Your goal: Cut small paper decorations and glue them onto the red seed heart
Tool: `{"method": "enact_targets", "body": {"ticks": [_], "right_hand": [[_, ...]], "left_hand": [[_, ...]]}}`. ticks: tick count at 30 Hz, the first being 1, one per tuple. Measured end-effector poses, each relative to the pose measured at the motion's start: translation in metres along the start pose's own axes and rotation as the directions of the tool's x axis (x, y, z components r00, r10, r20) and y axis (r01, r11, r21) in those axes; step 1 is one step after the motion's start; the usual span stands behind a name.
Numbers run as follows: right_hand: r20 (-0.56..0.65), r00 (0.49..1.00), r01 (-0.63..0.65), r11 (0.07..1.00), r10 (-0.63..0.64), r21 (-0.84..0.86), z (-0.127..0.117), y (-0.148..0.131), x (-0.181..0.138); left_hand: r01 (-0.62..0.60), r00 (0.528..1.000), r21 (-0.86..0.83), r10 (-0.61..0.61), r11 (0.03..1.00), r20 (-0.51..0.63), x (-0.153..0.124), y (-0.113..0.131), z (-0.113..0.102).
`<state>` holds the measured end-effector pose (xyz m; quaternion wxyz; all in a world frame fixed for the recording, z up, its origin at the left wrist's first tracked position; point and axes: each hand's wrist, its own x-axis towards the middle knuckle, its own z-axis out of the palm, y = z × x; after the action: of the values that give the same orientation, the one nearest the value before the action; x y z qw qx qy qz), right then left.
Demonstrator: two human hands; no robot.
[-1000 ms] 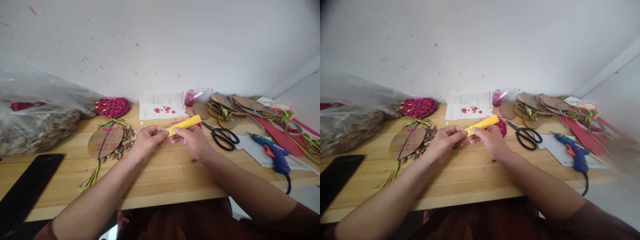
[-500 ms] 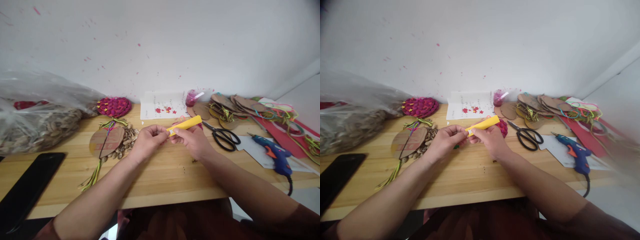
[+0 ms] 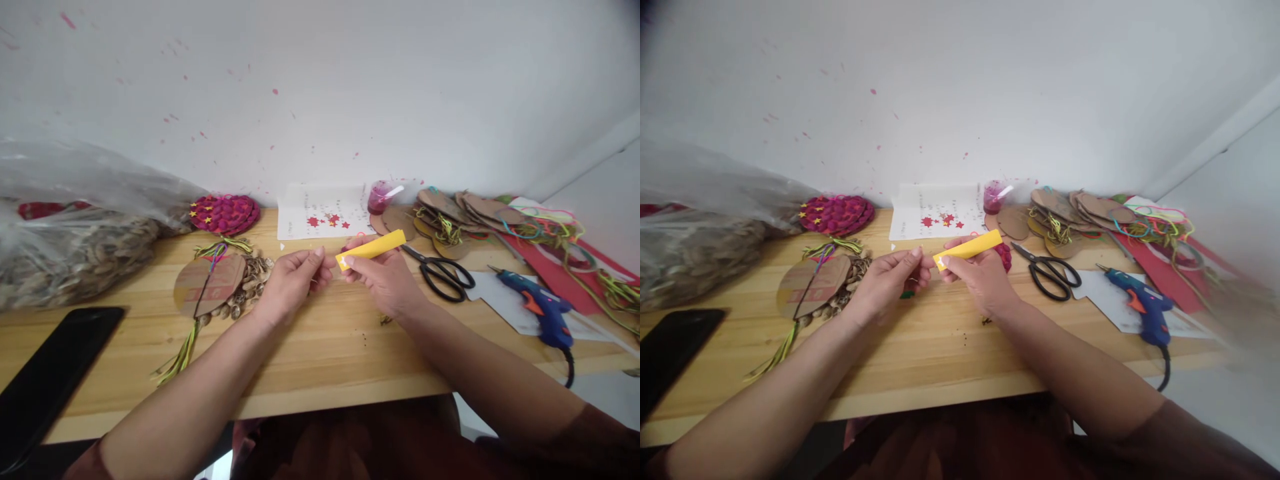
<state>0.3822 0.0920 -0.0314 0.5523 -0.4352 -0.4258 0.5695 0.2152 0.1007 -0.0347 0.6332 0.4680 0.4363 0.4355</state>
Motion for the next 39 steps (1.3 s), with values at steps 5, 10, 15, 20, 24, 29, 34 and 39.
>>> {"method": "enact_targets", "body": {"ticks": [5, 10, 15, 20, 24, 29, 34, 39], "right_hand": [[-0.012, 1.0, 0.0, 1.0, 0.0, -0.009, -0.0002, 0.0012, 0.0003], [-0.039, 0.999, 0.0, 1.0, 0.0, -0.007, 0.0004, 0.0007, 0.0009], [-0.042, 0.999, 0.012, 1.0, -0.012, 0.009, 0.0003, 0.0018, 0.0012], [-0.021, 1.0, 0.02, 1.0, -0.02, -0.001, 0.0004, 0.0049, 0.0014], [0.002, 1.0, 0.022, 1.0, -0.022, -0.015, 0.0008, 0.0057, 0.0009], [0.001, 1.0, 0.018, 1.0, -0.018, 0.0, 0.0012, 0.0053, 0.0007], [0.004, 1.0, 0.013, 1.0, -0.013, 0.007, 0.0001, 0.0071, 0.0011], [0.016, 1.0, 0.004, 1.0, -0.005, 0.016, -0.0002, 0.0078, 0.0009]], "left_hand": [[-0.013, 0.999, -0.044, 0.015, 0.999, 0.041, 0.0002, -0.0003, 0.0004], [0.029, 0.997, -0.109, -0.02, 0.994, 0.075, -0.0031, 0.0028, 0.0037], [0.044, 0.996, -0.119, -0.035, 0.992, 0.077, -0.0045, 0.0035, 0.0049], [0.014, 0.997, -0.025, -0.012, 1.0, 0.07, -0.0039, 0.0022, 0.0036], [0.014, 0.998, 0.026, -0.015, 1.0, 0.054, -0.0027, 0.0011, 0.0027], [0.032, 0.998, 0.024, -0.034, 0.999, 0.058, -0.0024, 0.0014, 0.0029], [0.033, 0.998, -0.004, -0.033, 0.999, 0.062, -0.002, -0.0003, 0.003], [0.045, 0.997, -0.02, -0.043, 0.999, 0.061, -0.0019, -0.0001, 0.0037]]}}
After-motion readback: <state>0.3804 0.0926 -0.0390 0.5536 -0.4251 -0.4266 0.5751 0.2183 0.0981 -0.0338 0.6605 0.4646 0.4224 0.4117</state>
